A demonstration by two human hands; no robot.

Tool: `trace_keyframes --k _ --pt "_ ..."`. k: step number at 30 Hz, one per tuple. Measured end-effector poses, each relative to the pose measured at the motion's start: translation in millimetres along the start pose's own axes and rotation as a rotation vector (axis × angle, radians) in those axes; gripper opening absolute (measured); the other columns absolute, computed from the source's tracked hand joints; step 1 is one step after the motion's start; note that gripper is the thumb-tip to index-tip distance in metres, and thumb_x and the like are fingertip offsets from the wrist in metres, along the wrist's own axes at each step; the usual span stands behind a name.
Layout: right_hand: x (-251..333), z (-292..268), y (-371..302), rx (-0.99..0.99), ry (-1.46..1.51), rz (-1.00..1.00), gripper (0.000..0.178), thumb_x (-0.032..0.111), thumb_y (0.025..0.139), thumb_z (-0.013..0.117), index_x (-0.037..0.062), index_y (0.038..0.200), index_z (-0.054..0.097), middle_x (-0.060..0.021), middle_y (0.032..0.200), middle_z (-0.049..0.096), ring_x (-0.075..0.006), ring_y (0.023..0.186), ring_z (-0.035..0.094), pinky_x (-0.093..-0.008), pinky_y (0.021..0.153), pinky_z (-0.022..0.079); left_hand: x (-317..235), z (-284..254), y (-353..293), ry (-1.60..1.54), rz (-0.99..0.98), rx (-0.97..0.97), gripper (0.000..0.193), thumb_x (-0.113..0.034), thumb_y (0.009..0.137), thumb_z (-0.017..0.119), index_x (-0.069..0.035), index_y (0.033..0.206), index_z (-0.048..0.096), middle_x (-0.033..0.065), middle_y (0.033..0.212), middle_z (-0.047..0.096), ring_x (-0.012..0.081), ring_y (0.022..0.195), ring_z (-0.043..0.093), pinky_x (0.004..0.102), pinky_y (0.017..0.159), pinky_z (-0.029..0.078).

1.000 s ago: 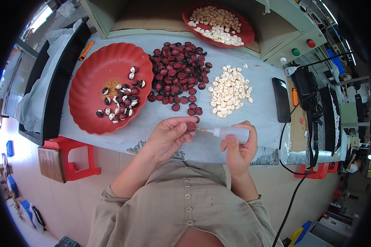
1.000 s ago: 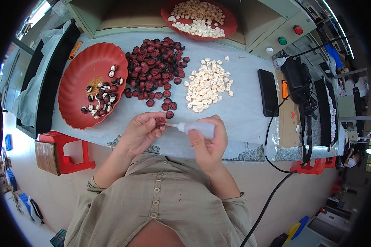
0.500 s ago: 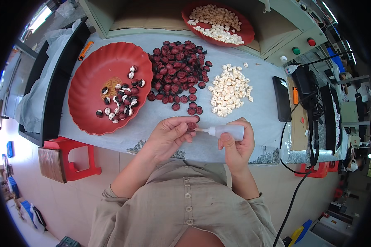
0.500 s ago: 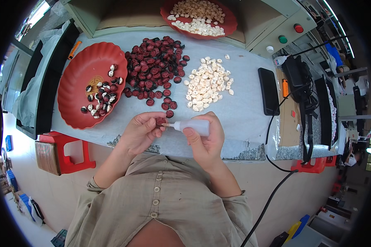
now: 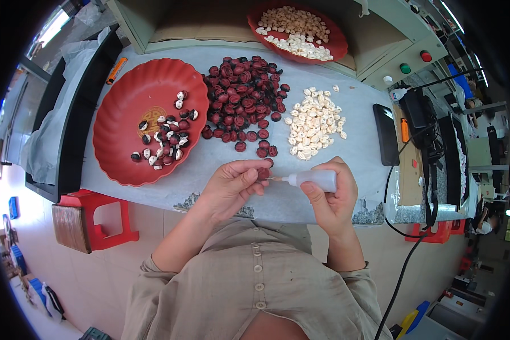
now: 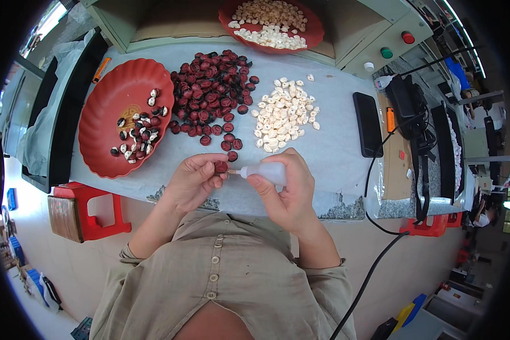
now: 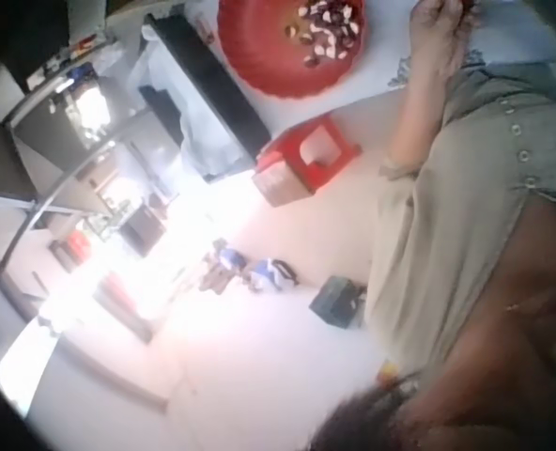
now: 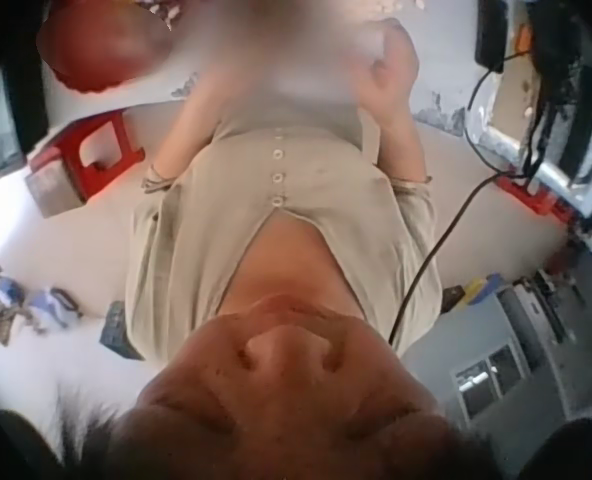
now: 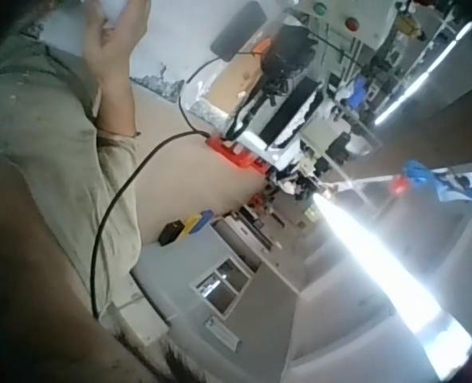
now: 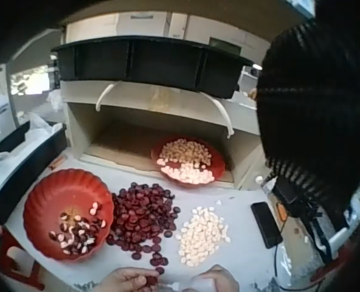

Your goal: Assembling small decorative or toy components by applying glue and joining red and white pieces together.

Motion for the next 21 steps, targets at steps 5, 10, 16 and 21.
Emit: trace_keyframes --k 5,10,16,21 --pt "-58.3 -16.4 -12.3 -0.266 1.121 0.458 0.030 0.006 0.074 0.060 0.0045 0.096 0.041 -0.0080 0.079 0.054 -0.0168 0.067 0.055 -0.0325 0.062 0.049 -0.7 0.1 0.4 0.016 0.011 0.009 0.027 -0.011 0.082 0.052 0.002 0.105 0.053 0.0086 0.090 0.058 0.0133 0.075 0.056 0.0214 0.065 0.047" --pt "-95.4 -42.0 -32.3 -0.369 1.003 0.559 0.036 0.008 0.072 0.063 0.0045 0.100 0.039 -0.0097 0.085 0.057 -0.0189 0.075 0.058 -0.0301 0.063 0.048 -2.3 -3.4 -1.8 0.047 0.020 -0.008 0.025 -0.010 0.082 0.051 0.002 0.104 0.053 0.0081 0.089 0.058 0.0131 0.077 0.056 0.0219 0.063 0.047" --pt "-95.3 -67.3 -26.9 -0.263 0.476 0.583 0.022 0.003 0.071 0.060 0.0031 0.090 0.048 -0.0077 0.079 0.058 -0.0158 0.069 0.058 -0.0256 0.062 0.046 -2.9 -2.8 -2.4 0.038 0.025 -0.012 0.025 -0.009 0.082 0.051 0.003 0.104 0.053 0.0088 0.089 0.058 0.0138 0.076 0.056 0.0221 0.063 0.048" --pt "-105.9 -40.5 -27.7 -0.188 0.257 0.736 0.015 0.003 0.070 0.059 0.0015 0.084 0.052 -0.0042 0.075 0.056 -0.0136 0.056 0.053 -0.0232 0.053 0.043 -2.2 -2.1 -2.1 0.040 0.025 -0.018 0.025 -0.009 0.082 0.050 0.003 0.104 0.052 0.0091 0.089 0.058 0.0138 0.076 0.056 0.0223 0.064 0.048"
Point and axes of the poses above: each hand's wrist, its own y-axis towards the middle knuckle, its own z-axis out of the palm, x = y × z, the point moved 9 cm from there along y, towards the middle knuckle
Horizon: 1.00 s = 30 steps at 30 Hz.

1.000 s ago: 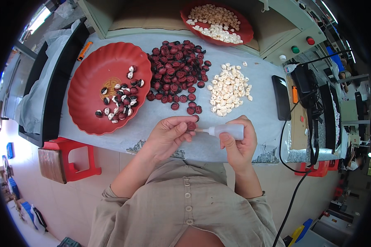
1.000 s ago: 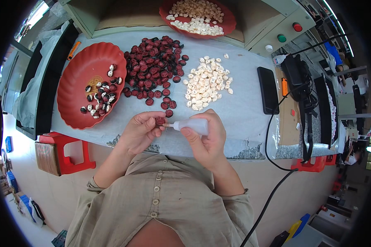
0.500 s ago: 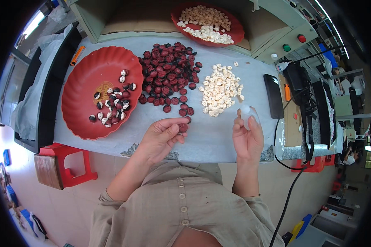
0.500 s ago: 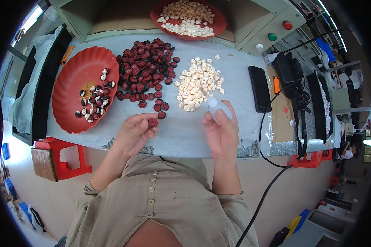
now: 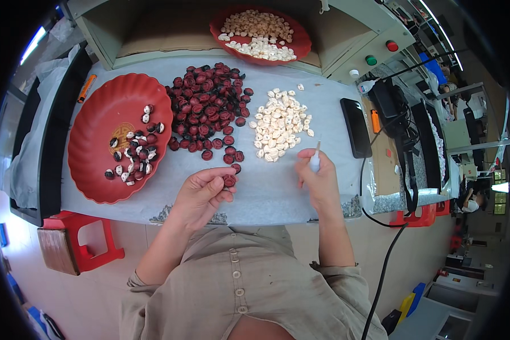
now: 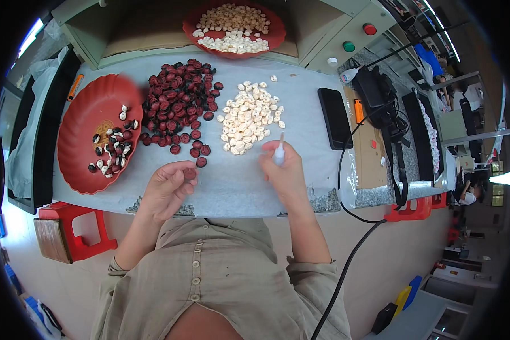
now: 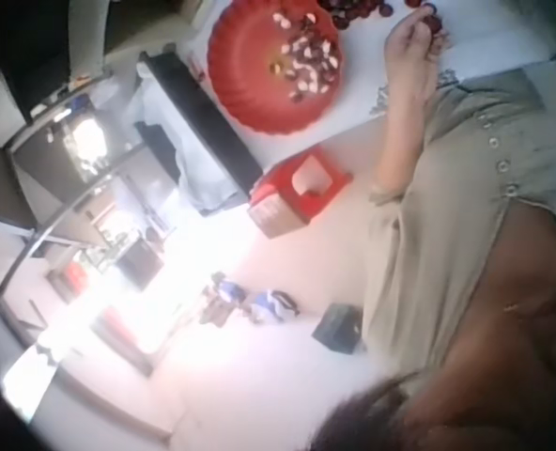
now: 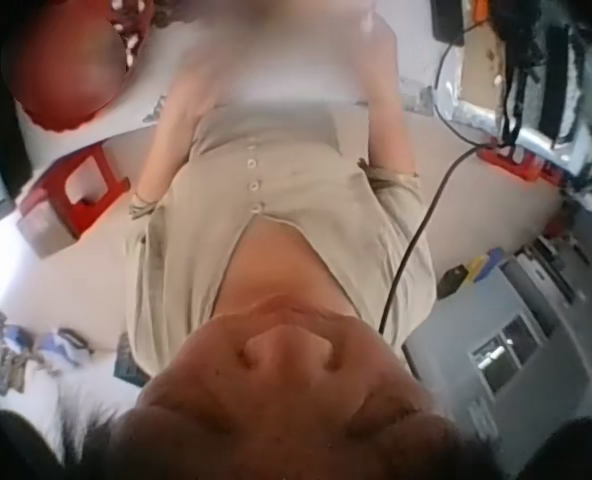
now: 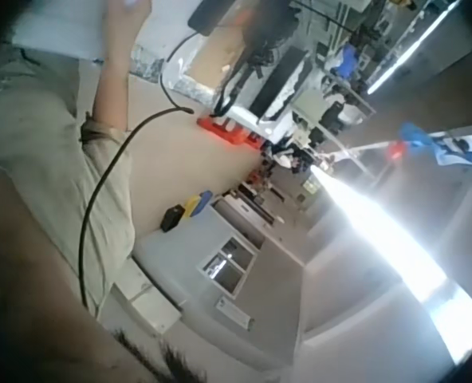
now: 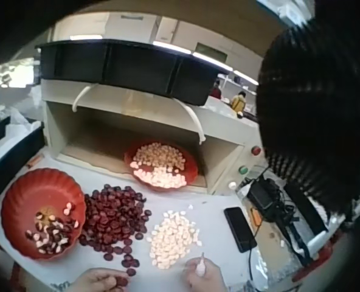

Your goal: Assembling small decorative or toy components by applying glue and joining red and white pieces together.

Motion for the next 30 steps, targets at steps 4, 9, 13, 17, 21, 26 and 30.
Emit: trace_keyframes --k 4,9,13,17,21,26,30 --pt "36.1 28.6 -5.5 0.024 -0.651 -0.551 0.009 0.006 0.070 0.059 0.0058 0.079 0.060 -0.0048 0.073 0.057 -0.0194 0.062 0.056 -0.0264 0.055 0.042 -1.1 1.0 -0.4 0.003 0.008 0.002 0.025 -0.009 0.082 0.050 0.003 0.104 0.052 0.0093 0.089 0.058 0.0140 0.076 0.057 0.0226 0.064 0.048" --pt "39.4 39.1 3.2 0.108 -0.747 -0.547 0.013 0.009 0.068 0.061 0.0081 0.081 0.061 -0.0052 0.075 0.057 -0.0227 0.067 0.056 -0.0287 0.057 0.043 -1.0 0.3 -1.3 0.002 0.002 0.008 0.025 -0.009 0.082 0.051 0.003 0.104 0.052 0.0093 0.089 0.058 0.0140 0.076 0.057 0.0227 0.064 0.048" --pt "44.7 49.3 3.9 0.162 -0.906 -0.598 0.013 0.012 0.069 0.062 0.0074 0.081 0.061 -0.0054 0.076 0.057 -0.0235 0.065 0.057 -0.0296 0.056 0.044 -0.8 -0.2 -1.6 -0.006 -0.002 0.010 0.026 -0.010 0.082 0.051 0.003 0.104 0.052 0.0093 0.089 0.058 0.0139 0.076 0.057 0.0227 0.063 0.048" --pt "45.4 57.3 3.2 0.175 -1.043 -0.644 0.014 0.011 0.068 0.061 0.0060 0.080 0.060 -0.0065 0.076 0.058 -0.0245 0.061 0.056 -0.0306 0.053 0.044 -0.5 -0.2 -1.7 0.009 -0.013 -0.002 0.026 -0.014 0.081 0.053 0.003 0.101 0.053 0.0110 0.091 0.058 0.0146 0.077 0.056 0.0210 0.061 0.049" --pt "38.0 43.6 8.5 0.189 -0.503 -0.443 0.009 0.005 0.071 0.058 0.0009 0.079 0.056 -0.0058 0.067 0.056 -0.0137 0.052 0.053 -0.0243 0.046 0.041 0.5 -0.5 -0.3 0.003 -0.008 -0.010 0.026 -0.013 0.081 0.052 0.003 0.102 0.053 0.0105 0.090 0.058 0.0145 0.076 0.056 0.0210 0.061 0.049" --pt "1.1 58.0 -7.1 0.313 0.177 0.062 0.011 0.005 0.075 0.058 -0.0013 0.083 0.056 -0.0034 0.067 0.056 -0.0058 0.050 0.047 -0.0184 0.046 0.038 10.1 9.9 2.5 0.015 -0.095 -0.054 0.024 -0.011 0.082 0.051 0.003 0.102 0.053 0.0081 0.087 0.057 0.0129 0.075 0.056 0.0230 0.064 0.048" --pt "33.3 71.7 -25.5 0.323 -0.220 -0.551 0.012 0.005 0.073 0.059 -0.0006 0.084 0.057 -0.0056 0.071 0.058 -0.0101 0.059 0.054 -0.0218 0.051 0.042 20.2 21.3 7.1 0.012 -0.162 -0.041 0.024 -0.012 0.083 0.050 0.004 0.101 0.054 0.0082 0.087 0.057 0.0127 0.074 0.055 0.0229 0.064 0.048"
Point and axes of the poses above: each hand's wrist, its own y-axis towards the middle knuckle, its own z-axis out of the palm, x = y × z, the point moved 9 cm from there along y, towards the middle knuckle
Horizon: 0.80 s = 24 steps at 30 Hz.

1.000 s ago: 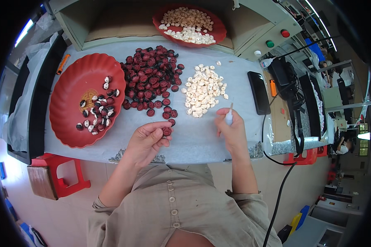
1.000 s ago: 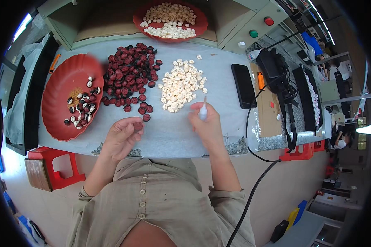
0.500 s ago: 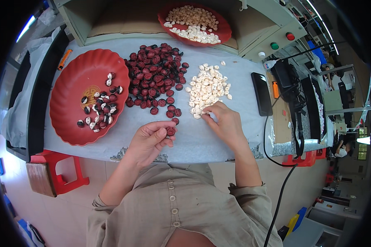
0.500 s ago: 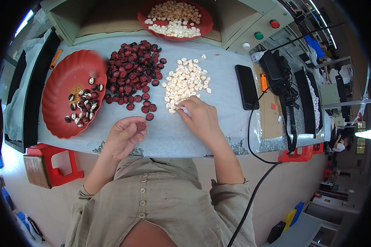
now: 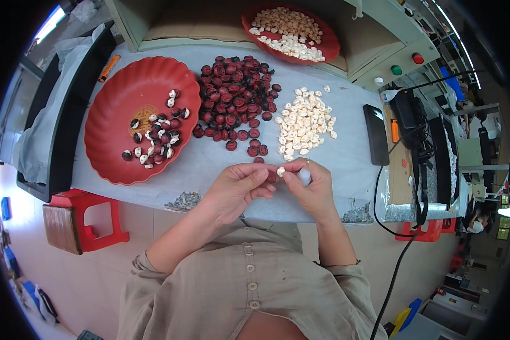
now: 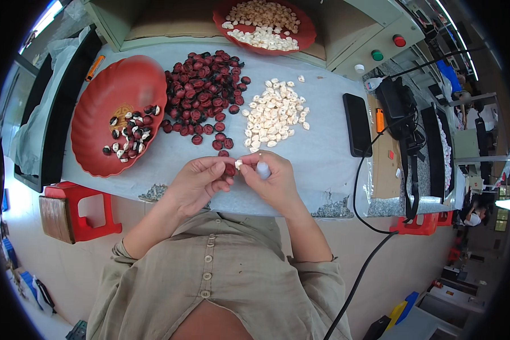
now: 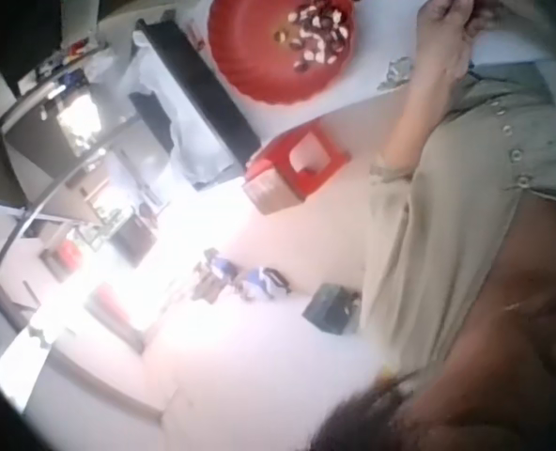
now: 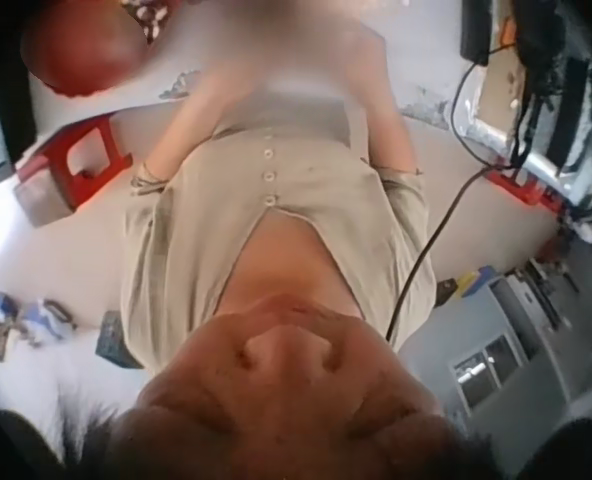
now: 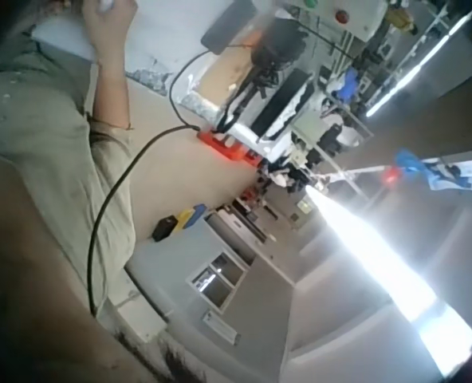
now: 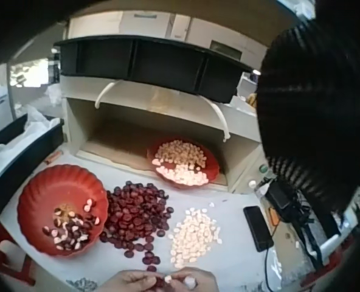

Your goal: Assembling small decorative or toy components by applying glue and joining red and white pieces together.

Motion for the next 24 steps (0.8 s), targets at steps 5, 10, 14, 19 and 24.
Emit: trace_keyframes --k 5,10,14,19,24 --pt "22.3 6.1 4.7 0.076 -0.124 -0.120 0.016 0.004 0.070 0.061 0.0018 0.085 0.057 -0.0086 0.071 0.058 -0.0161 0.061 0.057 -0.0244 0.053 0.044 -0.3 -6.9 -0.1 0.005 0.019 -0.052 0.024 -0.012 0.084 0.049 0.004 0.101 0.054 0.0086 0.086 0.057 0.0128 0.074 0.055 0.0230 0.063 0.049" --pt "35.0 15.4 3.0 0.181 -0.279 -0.255 0.025 0.004 0.066 0.063 0.0044 0.089 0.055 -0.0083 0.071 0.056 -0.0209 0.060 0.058 -0.0270 0.050 0.045 -0.9 -6.9 1.2 -0.009 0.037 -0.053 0.019 -0.010 0.083 0.050 0.002 0.097 0.054 0.0090 0.085 0.057 0.0135 0.073 0.055 0.0233 0.063 0.049" --pt "37.7 16.2 2.9 0.182 -0.299 -0.261 0.025 0.005 0.065 0.063 0.0045 0.089 0.055 -0.0078 0.071 0.057 -0.0204 0.059 0.057 -0.0273 0.050 0.045 -0.7 -7.6 1.5 -0.008 0.036 -0.055 0.018 -0.010 0.083 0.050 0.002 0.096 0.054 0.0094 0.085 0.058 0.0141 0.074 0.056 0.0232 0.063 0.049" --pt "44.7 20.7 1.4 0.203 -0.444 -0.296 0.025 0.006 0.063 0.064 0.0041 0.086 0.056 -0.0056 0.072 0.056 -0.0200 0.060 0.057 -0.0283 0.047 0.043 -3.5 -6.8 1.4 -0.002 0.079 -0.047 0.015 -0.007 0.082 0.050 0.002 0.093 0.054 0.0110 0.087 0.059 0.0166 0.077 0.058 0.0240 0.064 0.048" --pt "51.1 24.8 -5.1 0.191 -0.570 -0.312 0.026 0.005 0.062 0.064 0.0043 0.086 0.056 -0.0059 0.071 0.056 -0.0203 0.062 0.057 -0.0284 0.049 0.043 -2.9 -7.2 1.2 0.070 0.131 -0.051 0.017 -0.008 0.082 0.050 0.001 0.095 0.054 0.0102 0.087 0.059 0.0164 0.074 0.058 0.0244 0.063 0.048"
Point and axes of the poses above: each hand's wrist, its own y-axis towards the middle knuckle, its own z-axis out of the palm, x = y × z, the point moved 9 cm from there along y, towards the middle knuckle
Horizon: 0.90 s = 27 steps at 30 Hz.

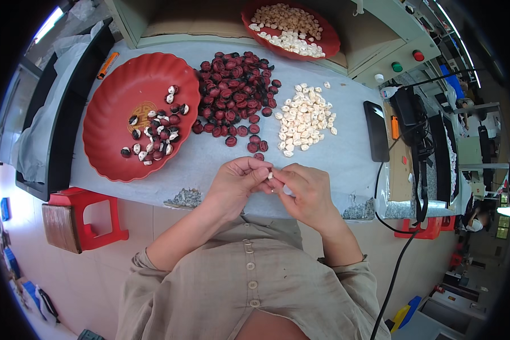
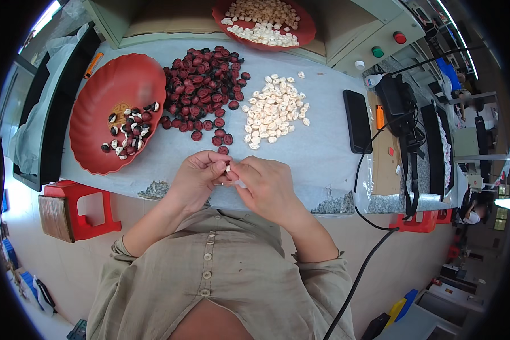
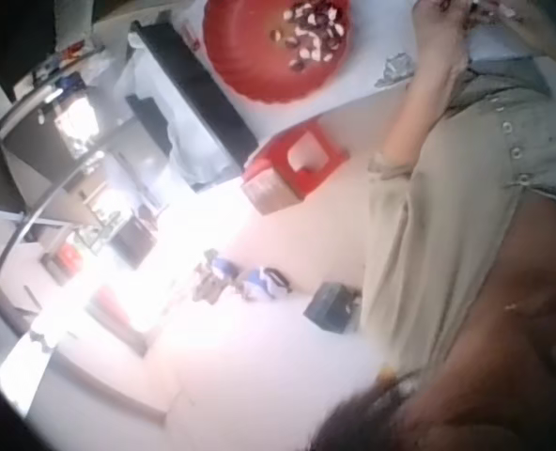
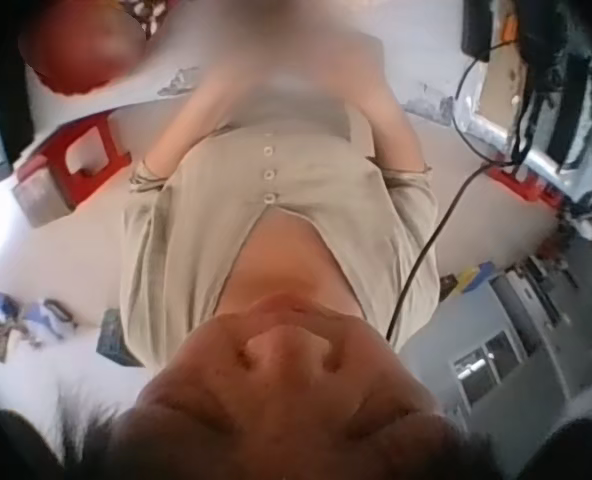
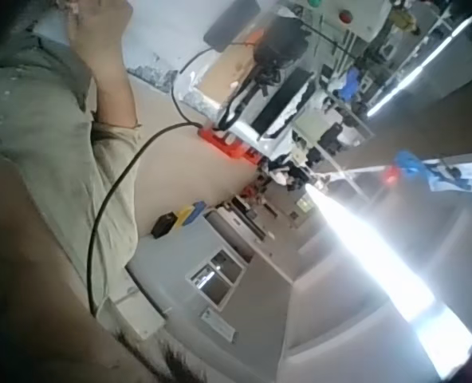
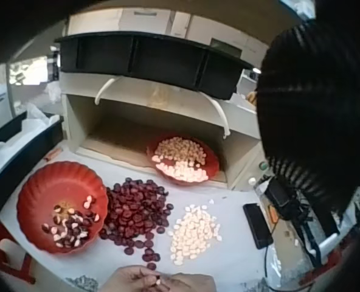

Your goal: Assembling small decorative or toy components by applying glue and joining red and white pieces together.

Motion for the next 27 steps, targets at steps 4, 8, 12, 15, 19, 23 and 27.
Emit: trace_keyframes --k 4,8,12,15,19,23,27 --pt "-21.1 -8.1 -4.5 -0.168 0.325 0.197 0.024 0.005 0.067 0.064 0.0024 0.090 0.057 -0.0074 0.072 0.057 -0.0144 0.060 0.055 -0.0256 0.050 0.042 1.6 -2.6 -1.8 -0.059 0.015 -0.058 0.016 -0.006 0.083 0.049 0.004 0.095 0.053 0.0073 0.084 0.058 0.0158 0.071 0.057 0.0254 0.063 0.047" --pt "-92.2 -7.3 -49.8 -0.539 1.020 0.769 0.015 0.009 0.078 0.055 -0.0020 0.088 0.055 -0.0015 0.060 0.047 -0.0077 0.052 0.044 -0.0228 0.048 0.037 2.6 -1.0 -4.8 -0.082 -0.073 -0.071 0.018 -0.005 0.081 0.051 0.003 0.097 0.053 0.0059 0.082 0.057 0.0129 0.067 0.055 0.0235 0.062 0.046" --pt "-111.1 -3.3 -64.2 -0.682 1.156 0.828 0.014 0.010 0.080 0.053 -0.0015 0.086 0.053 -0.0011 0.057 0.044 -0.0087 0.049 0.042 -0.0235 0.046 0.035 5.1 0.3 -6.5 0.191 0.011 -0.014 0.018 0.000 0.075 0.057 0.004 0.093 0.056 0.0104 0.084 0.058 0.0110 0.062 0.052 0.0219 0.057 0.045" --pt "-114.5 -3.5 -68.5 -0.720 1.211 0.798 0.012 0.010 0.080 0.052 -0.0010 0.085 0.052 -0.0014 0.056 0.043 -0.0095 0.049 0.042 -0.0238 0.045 0.034 5.6 1.6 -7.0 0.225 0.039 -0.031 0.015 0.002 0.075 0.056 0.005 0.090 0.056 0.0107 0.081 0.058 0.0111 0.061 0.053 0.0220 0.055 0.045" --pt "-114.5 -0.5 -66.7 -0.699 1.214 0.804 0.011 0.009 0.080 0.052 -0.0009 0.084 0.052 -0.0019 0.056 0.044 -0.0098 0.048 0.043 -0.0238 0.045 0.035 4.8 2.0 -7.0 0.283 0.032 -0.028 0.013 0.003 0.075 0.055 0.005 0.089 0.056 0.0112 0.081 0.058 0.0112 0.058 0.052 0.0223 0.053 0.045" --pt "-113.9 0.0 -66.9 -0.682 1.189 0.790 0.011 0.009 0.079 0.052 -0.0008 0.084 0.053 -0.0020 0.055 0.045 -0.0098 0.048 0.043 -0.0237 0.045 0.035 3.7 2.4 -7.8 0.301 0.025 -0.036 0.013 0.003 0.075 0.055 0.005 0.088 0.056 0.0111 0.081 0.058 0.0115 0.058 0.053 0.0227 0.053 0.046" --pt "-110.9 0.3 -66.3 -0.666 1.181 0.773 0.010 0.008 0.079 0.053 -0.0009 0.083 0.053 -0.0019 0.054 0.045 -0.0097 0.048 0.043 -0.0238 0.046 0.035 3.3 2.9 -10.5 0.309 0.026 -0.032 0.012 0.003 0.075 0.055 0.005 0.087 0.056 0.0104 0.080 0.058 0.0120 0.059 0.053 0.0227 0.054 0.046"
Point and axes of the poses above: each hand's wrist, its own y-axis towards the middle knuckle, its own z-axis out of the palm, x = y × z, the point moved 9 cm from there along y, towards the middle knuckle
